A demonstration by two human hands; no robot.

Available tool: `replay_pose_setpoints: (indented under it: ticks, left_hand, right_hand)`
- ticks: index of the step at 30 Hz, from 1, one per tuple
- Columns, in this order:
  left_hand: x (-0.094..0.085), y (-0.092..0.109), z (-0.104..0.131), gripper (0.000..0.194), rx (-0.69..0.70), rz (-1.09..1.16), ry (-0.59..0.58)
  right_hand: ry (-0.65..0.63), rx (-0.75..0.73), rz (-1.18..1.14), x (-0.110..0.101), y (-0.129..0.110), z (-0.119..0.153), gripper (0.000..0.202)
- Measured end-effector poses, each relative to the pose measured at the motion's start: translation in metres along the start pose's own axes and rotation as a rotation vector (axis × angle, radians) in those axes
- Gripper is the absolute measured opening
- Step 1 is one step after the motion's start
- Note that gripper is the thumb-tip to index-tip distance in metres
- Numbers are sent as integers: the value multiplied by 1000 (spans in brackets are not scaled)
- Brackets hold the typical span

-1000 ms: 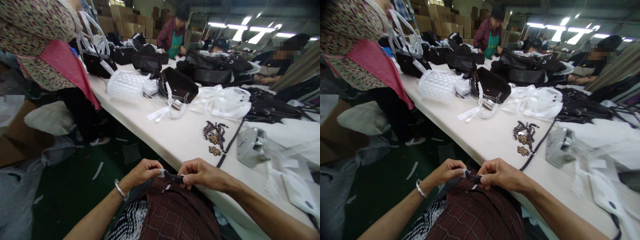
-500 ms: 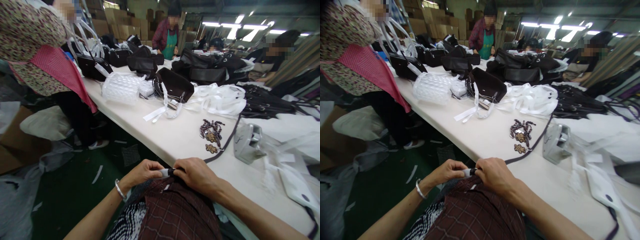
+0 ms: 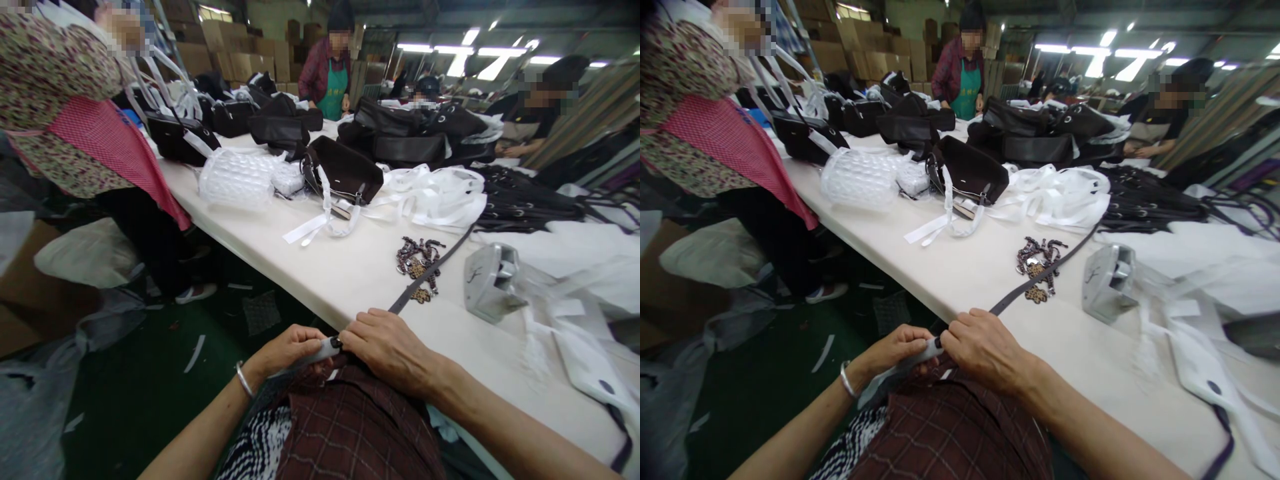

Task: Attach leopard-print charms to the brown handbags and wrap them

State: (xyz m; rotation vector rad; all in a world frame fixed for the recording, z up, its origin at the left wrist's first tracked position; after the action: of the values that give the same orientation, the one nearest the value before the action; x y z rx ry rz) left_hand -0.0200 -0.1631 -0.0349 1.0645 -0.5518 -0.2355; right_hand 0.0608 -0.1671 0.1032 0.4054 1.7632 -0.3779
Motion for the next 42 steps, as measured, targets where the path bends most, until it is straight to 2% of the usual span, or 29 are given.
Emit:
replay_pose_setpoints:
  ticks: [3,5,8,11,13,15,18,20,23,25,27,30,33,35,38,40,42]
  left_hand:
    - [4,4,-1,39,30,-36,31]
    - [3,14,-1,32,109,-140,109]
    - [2,33,2,23,278,-338,256]
    - [7,48,10,21,460,-530,346]
    - [9,53,16,21,573,-655,407]
    - [8,56,22,21,660,-743,474]
    - [6,58,27,21,735,-788,537]
    - [4,59,26,22,722,-772,544]
    - [1,53,13,21,533,-640,474]
    - [3,40,1,20,339,-474,361]
    - [9,30,-6,23,197,-286,247]
    - [17,31,-10,35,147,-110,172]
    - [21,40,-10,34,192,-163,186]
    - [17,45,-7,31,240,-285,233]
    - [-4,45,1,33,312,-498,347]
    - [-24,33,4,39,299,-582,390]
    - [-39,18,1,46,267,-588,390]
  right_hand:
    - [-20,27,-14,3,1,2,16]
    - [-61,122,-71,6,9,3,16]
    - [-119,395,-297,12,33,7,11]
    - [-185,688,-690,31,52,17,10]
    - [-199,831,-891,45,59,24,12]
    - [-175,910,-954,54,66,28,15]
    - [-198,903,-913,56,73,31,19]
    - [-255,856,-885,50,74,33,17]
    - [-260,743,-698,28,77,29,14]
    - [-235,629,-446,11,75,20,14]
    - [-245,521,-224,5,63,10,17]
    - [-274,397,-94,11,39,-4,19]
    - [-284,345,-79,15,29,-10,17]
    - [-289,392,-102,12,44,-3,18]
    - [-260,543,-154,-7,88,16,27]
    - [-199,625,-93,-27,116,25,32]
    - [-123,648,41,-46,129,24,35]
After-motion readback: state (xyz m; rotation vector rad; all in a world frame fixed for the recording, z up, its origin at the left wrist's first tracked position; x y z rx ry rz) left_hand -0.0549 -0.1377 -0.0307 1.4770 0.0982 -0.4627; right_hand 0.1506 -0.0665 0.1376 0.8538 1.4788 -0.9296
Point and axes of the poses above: each hand's wrist, its own z-axis away from the middle knuckle, its own x-axis out of the palm, y = z × x, the point moved 10 cm from there along -z, towards the middle knuckle, and after that the axes turned 8 degrees about y, right-handed, at the moved point
